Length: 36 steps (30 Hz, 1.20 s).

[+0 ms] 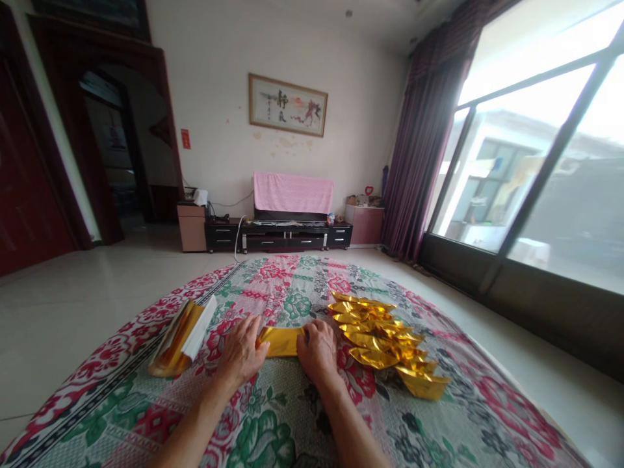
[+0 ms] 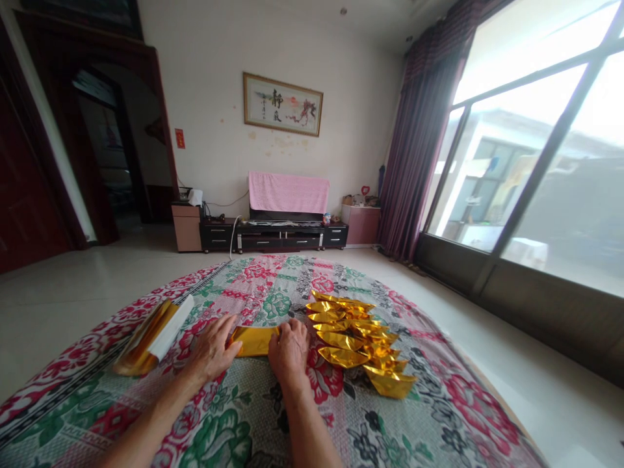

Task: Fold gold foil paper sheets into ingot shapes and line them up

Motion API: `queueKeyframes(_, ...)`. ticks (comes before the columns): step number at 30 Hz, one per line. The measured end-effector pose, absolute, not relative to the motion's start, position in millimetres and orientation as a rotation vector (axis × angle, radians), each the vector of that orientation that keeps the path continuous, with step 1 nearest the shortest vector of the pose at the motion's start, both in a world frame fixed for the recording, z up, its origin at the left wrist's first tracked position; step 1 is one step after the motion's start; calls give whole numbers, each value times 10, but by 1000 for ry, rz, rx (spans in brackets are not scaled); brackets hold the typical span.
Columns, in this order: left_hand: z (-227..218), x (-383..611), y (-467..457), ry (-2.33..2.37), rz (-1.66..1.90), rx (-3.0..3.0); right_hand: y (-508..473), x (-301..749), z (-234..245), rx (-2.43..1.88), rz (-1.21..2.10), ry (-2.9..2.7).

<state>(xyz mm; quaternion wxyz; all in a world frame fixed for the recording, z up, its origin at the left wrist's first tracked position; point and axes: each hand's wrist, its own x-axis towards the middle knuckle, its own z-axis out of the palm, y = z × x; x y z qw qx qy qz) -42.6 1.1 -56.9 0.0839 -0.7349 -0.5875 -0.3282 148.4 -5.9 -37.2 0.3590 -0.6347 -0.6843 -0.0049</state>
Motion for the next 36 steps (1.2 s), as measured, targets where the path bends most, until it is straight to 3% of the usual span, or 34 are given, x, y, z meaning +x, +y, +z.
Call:
queueKeyframes(14,-588,-443,40,-1833,-966,-2242,-60,1449,-309,-1551,195,-1757)
queueKeyframes(22,-564,-430,9,-1874,-881,-2248,-66,1429,-385,-1683,25,-1824)
queueKeyframes(36,-474,-404,-44,-1843,-899,-2283,-75,1433,-361,-1616,55,-1842)
